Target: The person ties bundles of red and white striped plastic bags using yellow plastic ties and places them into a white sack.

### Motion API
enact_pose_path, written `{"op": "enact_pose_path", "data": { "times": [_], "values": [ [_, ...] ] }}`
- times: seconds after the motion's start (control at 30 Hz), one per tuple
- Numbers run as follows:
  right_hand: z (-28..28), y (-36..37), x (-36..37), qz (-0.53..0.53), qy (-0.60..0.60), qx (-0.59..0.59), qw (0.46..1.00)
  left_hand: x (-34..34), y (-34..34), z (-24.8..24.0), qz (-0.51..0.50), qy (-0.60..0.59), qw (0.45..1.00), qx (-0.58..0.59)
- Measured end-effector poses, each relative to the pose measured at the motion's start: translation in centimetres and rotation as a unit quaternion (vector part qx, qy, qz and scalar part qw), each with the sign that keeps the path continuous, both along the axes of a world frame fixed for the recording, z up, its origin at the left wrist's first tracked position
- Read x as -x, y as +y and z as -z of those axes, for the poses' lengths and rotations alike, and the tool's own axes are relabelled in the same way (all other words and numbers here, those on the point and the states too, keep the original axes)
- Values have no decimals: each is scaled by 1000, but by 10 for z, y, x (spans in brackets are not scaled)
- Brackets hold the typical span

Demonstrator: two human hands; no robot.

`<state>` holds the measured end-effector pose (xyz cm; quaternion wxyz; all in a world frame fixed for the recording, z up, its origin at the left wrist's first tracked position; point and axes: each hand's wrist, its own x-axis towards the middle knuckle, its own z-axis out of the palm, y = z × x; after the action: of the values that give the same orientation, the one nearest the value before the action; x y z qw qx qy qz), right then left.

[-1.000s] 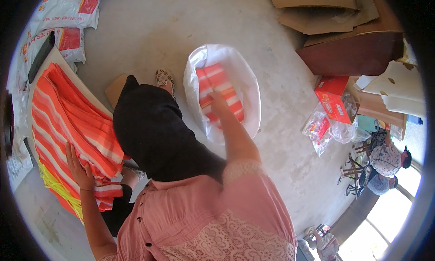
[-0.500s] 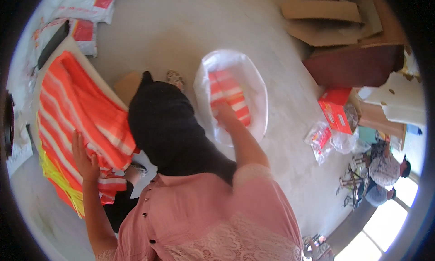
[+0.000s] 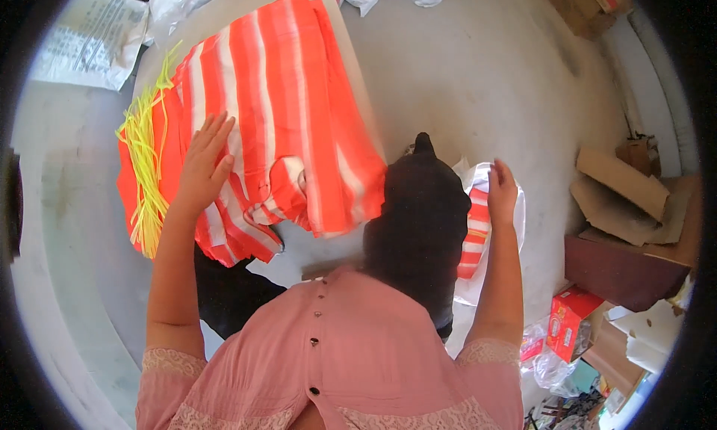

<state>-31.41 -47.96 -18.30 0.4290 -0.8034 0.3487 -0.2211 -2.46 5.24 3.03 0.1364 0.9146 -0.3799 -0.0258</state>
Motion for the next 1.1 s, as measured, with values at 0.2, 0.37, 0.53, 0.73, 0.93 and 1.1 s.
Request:
{"op": "enact_pose_path", "data": {
  "times": [0.2, 0.37, 0.53, 0.73, 0.93, 1.1],
  "values": [
    [-157, 111, -130, -274, -21, 223, 935, 1, 37, 27, -82, -55, 995, -30],
    [-216, 233, -206, -529, 45, 349, 772, -19, 31, 26, -91, -71, 993, 6],
    [-186, 269, -267, -595, 18, 358, 720, -44, 48, 49, -111, -69, 988, 81],
    [-204, 285, -248, -634, 41, 266, 725, -51, 50, 52, -93, -70, 985, 129],
    [-203, 316, -235, -640, 14, 258, 724, -53, 54, 57, -102, -78, 981, 143],
    [-199, 319, -234, -602, -10, 260, 755, -55, 55, 56, -88, -66, 977, 182]
  ]
}}
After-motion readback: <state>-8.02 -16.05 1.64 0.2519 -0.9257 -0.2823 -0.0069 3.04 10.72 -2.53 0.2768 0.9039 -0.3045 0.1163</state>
